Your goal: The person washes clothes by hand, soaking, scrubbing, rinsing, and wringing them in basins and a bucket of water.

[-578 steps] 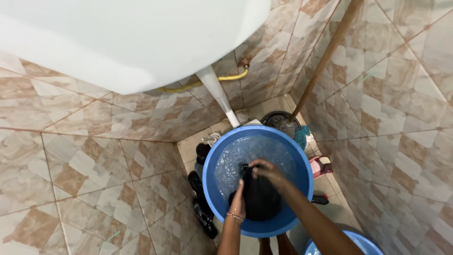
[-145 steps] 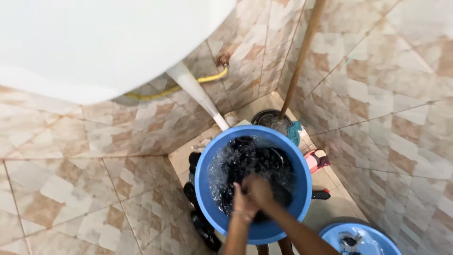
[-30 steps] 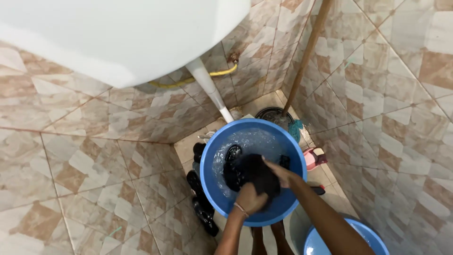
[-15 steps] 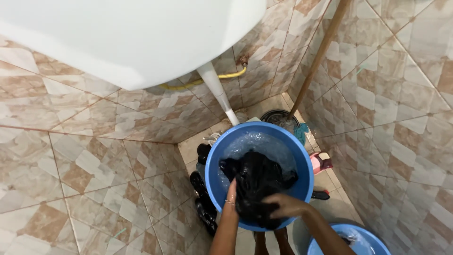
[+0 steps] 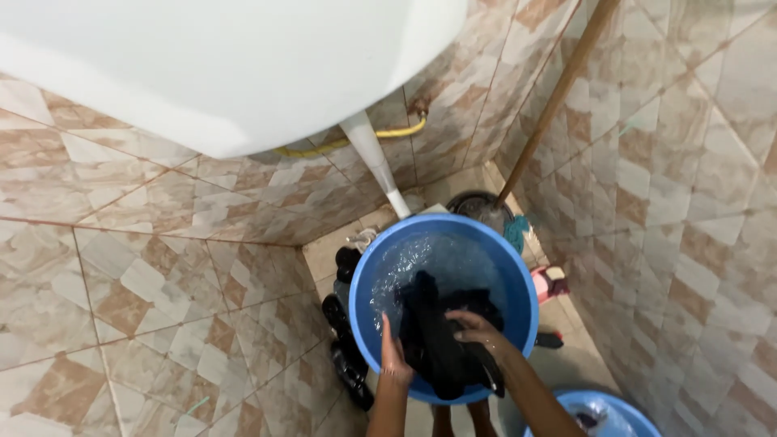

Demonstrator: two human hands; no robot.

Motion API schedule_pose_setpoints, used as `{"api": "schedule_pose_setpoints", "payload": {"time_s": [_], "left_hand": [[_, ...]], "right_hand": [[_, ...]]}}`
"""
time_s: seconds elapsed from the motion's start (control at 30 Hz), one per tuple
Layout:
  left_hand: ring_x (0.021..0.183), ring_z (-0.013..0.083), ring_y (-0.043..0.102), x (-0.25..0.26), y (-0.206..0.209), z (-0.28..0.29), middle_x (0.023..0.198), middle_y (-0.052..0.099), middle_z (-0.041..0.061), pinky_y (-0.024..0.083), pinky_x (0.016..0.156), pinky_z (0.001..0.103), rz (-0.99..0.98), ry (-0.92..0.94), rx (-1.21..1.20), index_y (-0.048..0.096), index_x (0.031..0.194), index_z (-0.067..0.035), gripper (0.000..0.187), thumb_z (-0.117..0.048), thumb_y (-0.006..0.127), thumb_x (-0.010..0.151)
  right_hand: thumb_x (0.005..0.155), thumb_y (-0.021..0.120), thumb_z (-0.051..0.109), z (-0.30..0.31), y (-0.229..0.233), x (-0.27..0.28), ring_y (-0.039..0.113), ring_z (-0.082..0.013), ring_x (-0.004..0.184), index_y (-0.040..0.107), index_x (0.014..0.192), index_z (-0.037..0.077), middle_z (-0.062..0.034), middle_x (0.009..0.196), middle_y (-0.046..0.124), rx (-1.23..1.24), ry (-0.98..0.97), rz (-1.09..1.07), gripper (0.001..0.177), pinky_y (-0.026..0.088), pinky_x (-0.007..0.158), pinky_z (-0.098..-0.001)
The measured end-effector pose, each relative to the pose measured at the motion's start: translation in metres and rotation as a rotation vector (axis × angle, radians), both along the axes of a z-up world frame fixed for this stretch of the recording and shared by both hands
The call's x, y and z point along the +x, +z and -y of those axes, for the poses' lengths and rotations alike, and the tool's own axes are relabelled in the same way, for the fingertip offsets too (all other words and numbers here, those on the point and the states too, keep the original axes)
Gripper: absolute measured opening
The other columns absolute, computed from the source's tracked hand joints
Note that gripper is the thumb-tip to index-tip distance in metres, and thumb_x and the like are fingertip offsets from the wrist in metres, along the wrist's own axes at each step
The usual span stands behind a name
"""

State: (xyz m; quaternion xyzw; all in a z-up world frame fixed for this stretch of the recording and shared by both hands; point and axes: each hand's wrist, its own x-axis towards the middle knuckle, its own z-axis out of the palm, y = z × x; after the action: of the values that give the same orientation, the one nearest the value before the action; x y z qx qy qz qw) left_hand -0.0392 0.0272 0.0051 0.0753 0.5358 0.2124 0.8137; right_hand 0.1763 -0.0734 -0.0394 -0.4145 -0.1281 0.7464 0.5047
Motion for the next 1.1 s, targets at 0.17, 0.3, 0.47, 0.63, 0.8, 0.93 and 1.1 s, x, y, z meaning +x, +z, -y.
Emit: {"api": "schedule_pose_setpoints", "payload": {"time_s": [0.17, 0.3, 0.47, 0.63, 0.8, 0.93, 1.1], "left_hand": [[0.111, 0.0261, 0.067, 0.034, 0.007, -0.03, 0.122, 0.07, 0.015, 0.053, 0.098, 0.037, -0.092, -0.004, 0.16, 0.063, 0.128, 0.002, 0.06, -0.038, 0.076, 0.084], [0.102, 0.025, 0.071, 0.04, 0.035, -0.016, 0.114, 0.073, 0.015, 0.056, 0.092, 0.036, -0.29, -0.168, 0.53, 0.067, 0.121, 0.002, 0.053, -0.034, 0.078, 0.083], [0.097, 0.0223, 0.069, 0.044, 0.093, 0.004, 0.111, 0.071, 0.012, 0.056, 0.088, 0.034, -0.027, -0.033, 0.722, 0.067, 0.12, 0.004, 0.048, -0.011, 0.076, 0.075], [0.108, 0.025, 0.066, 0.035, 0.205, -0.012, 0.118, 0.07, 0.013, 0.052, 0.097, 0.033, 0.125, -0.007, 0.807, 0.062, 0.128, 0.006, 0.062, -0.005, 0.07, 0.067], [0.116, 0.0302, 0.06, 0.023, 0.306, -0.033, 0.125, 0.062, 0.016, 0.048, 0.1, 0.038, 0.166, 0.079, 0.965, 0.052, 0.138, 0.006, 0.082, 0.006, 0.066, 0.057], [0.114, 0.0312, 0.056, 0.033, 0.298, -0.021, 0.119, 0.054, 0.016, 0.045, 0.103, 0.039, -0.557, -0.357, 1.246, 0.052, 0.126, 0.004, 0.071, 0.012, 0.069, 0.057], [0.115, 0.0302, 0.053, 0.056, 0.169, 0.061, 0.125, 0.058, 0.019, 0.039, 0.106, 0.042, -0.258, -0.356, 0.697, 0.057, 0.133, 0.009, 0.071, -0.03, 0.076, 0.077]], "right_hand": [[0.07, 0.071, -0.009, 0.009, 0.003, 0.012, 0.059, -0.0329, 0.128, 0.065, 0.108, -0.005, -0.0194, 0.135, 0.067, 0.046, 0.089, 0.306, 0.039, 0.042, 0.11, -0.0417], [0.092, 0.055, 0.016, -0.006, 0.064, 0.023, 0.056, -0.0242, 0.135, 0.057, 0.134, 0.007, -0.011, 0.139, 0.064, -0.051, -0.414, 0.546, 0.043, 0.039, 0.113, -0.0361], [0.101, 0.049, 0.035, -0.042, 0.136, 0.003, 0.057, -0.0199, 0.133, 0.042, 0.15, 0.014, -0.0078, 0.143, 0.059, 0.097, -0.159, 0.547, 0.055, 0.042, 0.112, -0.0353], [0.104, 0.053, 0.033, -0.069, 0.201, -0.011, 0.054, -0.0178, 0.133, 0.051, 0.146, 0.002, -0.0091, 0.143, 0.059, 0.228, -0.201, 0.135, 0.053, 0.039, 0.114, -0.0347], [0.111, 0.051, 0.038, -0.066, 0.293, 0.007, 0.061, -0.0254, 0.127, 0.062, 0.136, -0.005, -0.018, 0.132, 0.065, 0.31, -0.154, 0.22, 0.05, 0.044, 0.111, -0.0431], [0.098, 0.051, 0.042, -0.057, 0.285, -0.008, 0.067, -0.0222, 0.114, 0.067, 0.128, 0.015, -0.0094, 0.123, 0.07, -0.139, -0.139, 0.127, 0.043, 0.052, 0.095, -0.0452], [0.083, 0.065, 0.014, -0.048, 0.146, -0.041, 0.074, -0.0257, 0.096, 0.075, 0.102, 0.016, -0.0096, 0.103, 0.076, -0.004, -0.192, 0.533, 0.022, 0.059, 0.084, -0.0416]]}}
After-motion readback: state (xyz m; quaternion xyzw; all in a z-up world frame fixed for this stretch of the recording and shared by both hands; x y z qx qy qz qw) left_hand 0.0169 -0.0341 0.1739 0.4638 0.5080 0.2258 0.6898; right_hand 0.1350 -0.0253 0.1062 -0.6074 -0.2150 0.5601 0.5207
